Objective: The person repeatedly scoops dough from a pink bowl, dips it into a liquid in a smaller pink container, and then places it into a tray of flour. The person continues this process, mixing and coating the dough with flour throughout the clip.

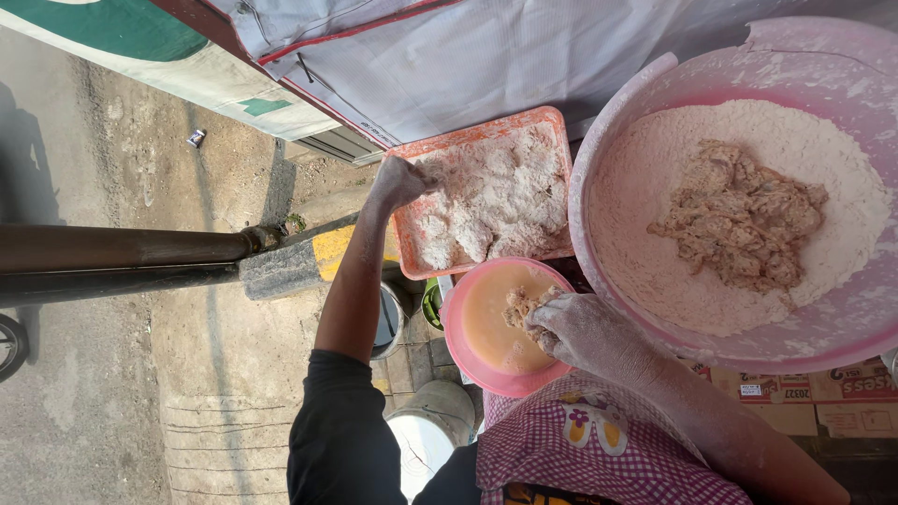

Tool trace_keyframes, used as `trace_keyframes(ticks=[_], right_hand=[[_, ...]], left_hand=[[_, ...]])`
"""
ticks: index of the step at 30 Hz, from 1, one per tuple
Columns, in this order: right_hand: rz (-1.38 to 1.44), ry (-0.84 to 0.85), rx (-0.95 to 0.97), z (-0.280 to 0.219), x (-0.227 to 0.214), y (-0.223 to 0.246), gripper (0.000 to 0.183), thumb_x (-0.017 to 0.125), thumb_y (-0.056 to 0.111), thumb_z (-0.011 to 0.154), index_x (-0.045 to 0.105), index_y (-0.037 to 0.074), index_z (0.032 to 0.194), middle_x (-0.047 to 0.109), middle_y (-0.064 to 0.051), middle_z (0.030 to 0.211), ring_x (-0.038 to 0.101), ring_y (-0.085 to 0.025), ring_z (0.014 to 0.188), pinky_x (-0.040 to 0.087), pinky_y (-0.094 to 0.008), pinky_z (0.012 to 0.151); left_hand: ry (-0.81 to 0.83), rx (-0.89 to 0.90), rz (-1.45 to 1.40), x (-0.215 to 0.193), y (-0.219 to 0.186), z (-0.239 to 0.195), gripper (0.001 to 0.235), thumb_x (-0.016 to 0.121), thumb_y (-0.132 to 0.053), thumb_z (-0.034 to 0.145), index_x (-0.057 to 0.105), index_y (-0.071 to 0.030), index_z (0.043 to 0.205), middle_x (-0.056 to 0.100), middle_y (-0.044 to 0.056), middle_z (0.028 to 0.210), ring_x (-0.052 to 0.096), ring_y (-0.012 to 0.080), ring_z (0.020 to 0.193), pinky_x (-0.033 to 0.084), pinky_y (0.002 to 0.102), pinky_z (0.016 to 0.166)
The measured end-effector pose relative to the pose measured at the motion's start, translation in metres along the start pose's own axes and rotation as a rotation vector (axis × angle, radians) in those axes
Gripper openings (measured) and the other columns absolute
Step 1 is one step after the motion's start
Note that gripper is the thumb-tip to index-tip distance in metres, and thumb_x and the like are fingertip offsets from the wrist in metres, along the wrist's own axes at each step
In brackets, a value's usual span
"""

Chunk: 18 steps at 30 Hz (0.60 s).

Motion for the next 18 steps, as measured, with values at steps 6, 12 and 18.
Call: trace_keyframes(ticks=[6,12,18], right_hand=[[0.012,0.006,-0.005,0.001,0.0,0.0,0.031,0.075,0.017,0.08,0.073,0.01,0.11,0.075,-0.011,0.1,0.073,-0.028,0.096,0.057,-0.043,0.089],[0.027,-0.036,-0.037,0.002,0.0,0.0,0.029,0.075,0.02,0.081,0.074,0.009,0.108,0.075,-0.012,0.102,0.073,-0.028,0.098,0.056,-0.044,0.091],[-0.025,-0.123,-0.134,0.003,-0.004,0.008,0.028,0.075,0.019,0.082,0.076,0.008,0.108,0.075,-0.014,0.101,0.071,-0.03,0.104,0.054,-0.046,0.094]], left_hand=[[0.105,0.129,0.116,-0.021,-0.015,-0.03,0.044,0.084,-0.055,0.078,0.084,-0.015,0.097,0.081,0.007,0.097,0.077,0.0168,0.088,0.059,0.038,0.089],[-0.134,0.096,-0.025,-0.001,-0.04,-0.031,0.062,0.084,-0.058,0.081,0.078,-0.002,0.107,0.078,0.017,0.099,0.077,0.0247,0.094,0.059,0.04,0.091],[-0.249,0.362,0.12,0.065,-0.107,-0.05,0.057,0.09,-0.049,0.073,0.08,-0.001,0.102,0.066,0.022,0.116,0.063,0.033,0.114,0.052,0.042,0.101]])
Point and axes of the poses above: each hand's wrist, its own z-axis towards the middle knuckle, its own x-axis out of the palm, y = z × x, the point moved 10 cm from there along z, towards the middle knuckle
